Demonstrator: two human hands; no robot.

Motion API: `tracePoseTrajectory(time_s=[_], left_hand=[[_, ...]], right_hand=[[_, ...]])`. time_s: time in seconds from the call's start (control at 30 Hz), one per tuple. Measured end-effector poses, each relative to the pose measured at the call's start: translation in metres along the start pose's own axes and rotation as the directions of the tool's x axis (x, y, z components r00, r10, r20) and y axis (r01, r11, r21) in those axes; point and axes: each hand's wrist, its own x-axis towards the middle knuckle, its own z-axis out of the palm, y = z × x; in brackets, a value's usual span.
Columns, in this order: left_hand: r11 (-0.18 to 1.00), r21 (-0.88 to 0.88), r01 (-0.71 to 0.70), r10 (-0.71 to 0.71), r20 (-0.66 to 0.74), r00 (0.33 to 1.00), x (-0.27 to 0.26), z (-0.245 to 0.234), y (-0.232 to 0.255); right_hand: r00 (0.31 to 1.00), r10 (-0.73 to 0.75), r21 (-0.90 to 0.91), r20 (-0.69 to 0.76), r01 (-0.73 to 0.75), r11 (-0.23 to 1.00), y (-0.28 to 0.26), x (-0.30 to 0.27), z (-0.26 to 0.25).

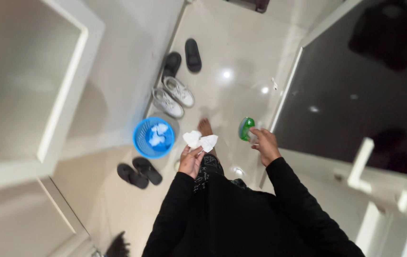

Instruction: The person disassembles a white plastic shoe rack by removing its components one by one. They place the parts on the floor and continue to separate the pieces until the rack is fully taken apart.

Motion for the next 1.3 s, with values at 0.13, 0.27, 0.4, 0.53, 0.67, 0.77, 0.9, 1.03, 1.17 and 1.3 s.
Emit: tracePoseTrajectory(time_s=[0.13,0.27,0.4,0.53,0.67,0.77,0.9,1.03,1.17,1.3], left_hand=[[0.995,0.094,0.021,-0.029,0.081,0.996,0.075,0.049,0.059],[0.962,0.259,0.089,-0.111,0.069,0.991,0.143,0.104,0.122],[0.932,0.340,0.129,-0.165,0.080,0.983,0.201,0.150,0.161],[0.948,0.298,0.116,-0.139,0.060,0.988,0.264,0.188,0.176],[0.954,0.288,0.090,-0.080,-0.046,0.996,0.335,0.221,0.182],[0.959,0.264,0.107,-0.059,-0.186,0.981,0.391,0.243,0.171],[0.941,0.304,0.150,-0.019,-0.395,0.919,0.478,0.255,0.147],[0.996,0.046,-0.073,0.084,-0.341,0.936,0.567,0.258,0.097],[0.972,0.190,0.139,-0.034,-0.471,0.881,0.664,0.285,0.076],[0.977,0.107,0.184,-0.097,-0.544,0.834,0.743,0.295,0.089]], right_hand=[[0.996,-0.065,-0.139,-0.067,0.055,0.989,-0.074,0.058,0.026],[0.970,-0.220,-0.244,-0.104,0.190,0.951,-0.140,0.106,0.039],[0.927,-0.348,-0.313,-0.139,0.292,0.903,-0.192,0.157,0.047],[0.888,-0.446,-0.289,-0.115,0.399,0.870,-0.245,0.234,0.052],[0.878,-0.477,-0.444,-0.027,0.417,0.793,-0.300,0.341,0.058],[0.832,-0.546,-0.592,0.093,0.488,0.642,-0.343,0.428,0.063],[0.862,-0.445,-0.590,0.240,0.494,0.639,-0.402,0.546,0.092],[0.843,-0.380,-0.620,0.381,0.538,0.572,-0.436,0.636,0.118],[0.765,-0.395,-0.650,0.509,0.642,0.406,-0.456,0.728,0.150],[0.721,-0.386,-0.646,0.575,0.690,0.326,-0.439,0.815,0.192]])
